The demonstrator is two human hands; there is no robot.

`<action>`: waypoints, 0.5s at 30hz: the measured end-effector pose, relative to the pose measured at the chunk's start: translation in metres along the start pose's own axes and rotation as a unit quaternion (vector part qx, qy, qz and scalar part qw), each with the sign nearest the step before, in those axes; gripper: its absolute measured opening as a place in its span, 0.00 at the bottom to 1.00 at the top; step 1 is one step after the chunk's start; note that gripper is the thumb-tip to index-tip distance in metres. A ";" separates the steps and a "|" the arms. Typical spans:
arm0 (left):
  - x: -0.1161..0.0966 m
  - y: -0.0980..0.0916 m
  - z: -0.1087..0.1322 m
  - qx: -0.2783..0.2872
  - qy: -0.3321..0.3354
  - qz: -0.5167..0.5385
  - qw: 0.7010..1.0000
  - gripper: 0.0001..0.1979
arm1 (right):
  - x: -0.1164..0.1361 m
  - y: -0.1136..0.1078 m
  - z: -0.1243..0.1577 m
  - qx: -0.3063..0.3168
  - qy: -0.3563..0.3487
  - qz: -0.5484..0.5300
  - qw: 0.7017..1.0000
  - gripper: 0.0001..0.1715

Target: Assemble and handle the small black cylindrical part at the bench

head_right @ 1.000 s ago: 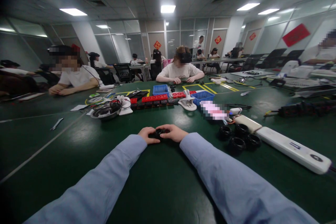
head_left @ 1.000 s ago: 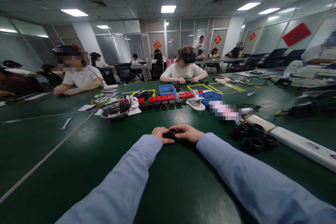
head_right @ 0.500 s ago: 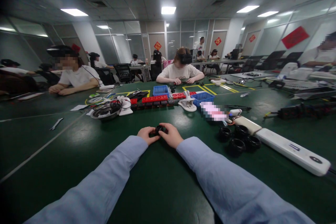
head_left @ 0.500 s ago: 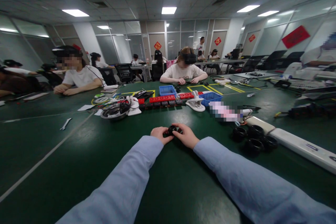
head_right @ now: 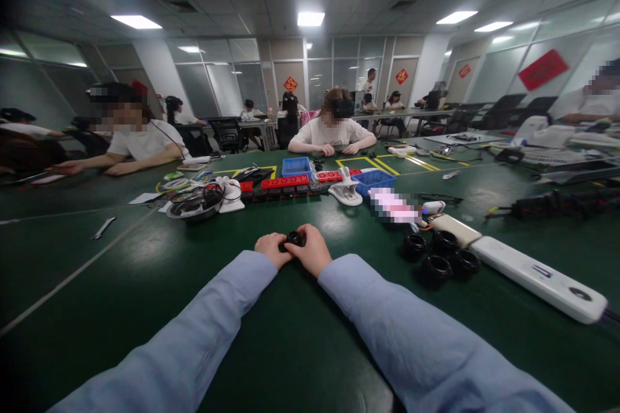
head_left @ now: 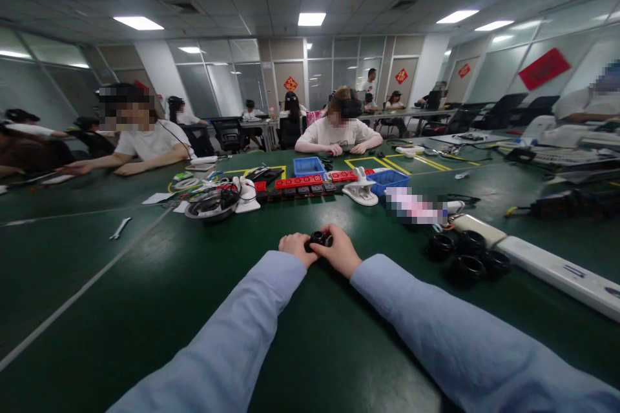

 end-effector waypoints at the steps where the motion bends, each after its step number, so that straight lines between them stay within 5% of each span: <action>1: 0.000 0.000 0.000 0.002 0.007 0.004 1.000 0.17 | 0.001 0.000 0.000 0.008 -0.003 -0.002 1.000 0.19; 10: 0.002 0.013 -0.004 0.086 0.139 0.079 0.983 0.24 | 0.014 0.014 0.006 0.231 -0.068 -0.072 0.968 0.23; 15: 0.001 0.015 -0.002 0.124 0.198 0.094 0.968 0.23 | 0.027 0.014 0.011 0.291 -0.114 -0.084 0.946 0.22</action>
Point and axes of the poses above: each hand's wrist, its own z-axis away from the middle knuckle, its own y-axis out of the palm, x = y × z, the point moved 9 cm from there along -z, towards the middle knuckle, and after that the axes turned 9 degrees about -x, right-handed, at the moved point
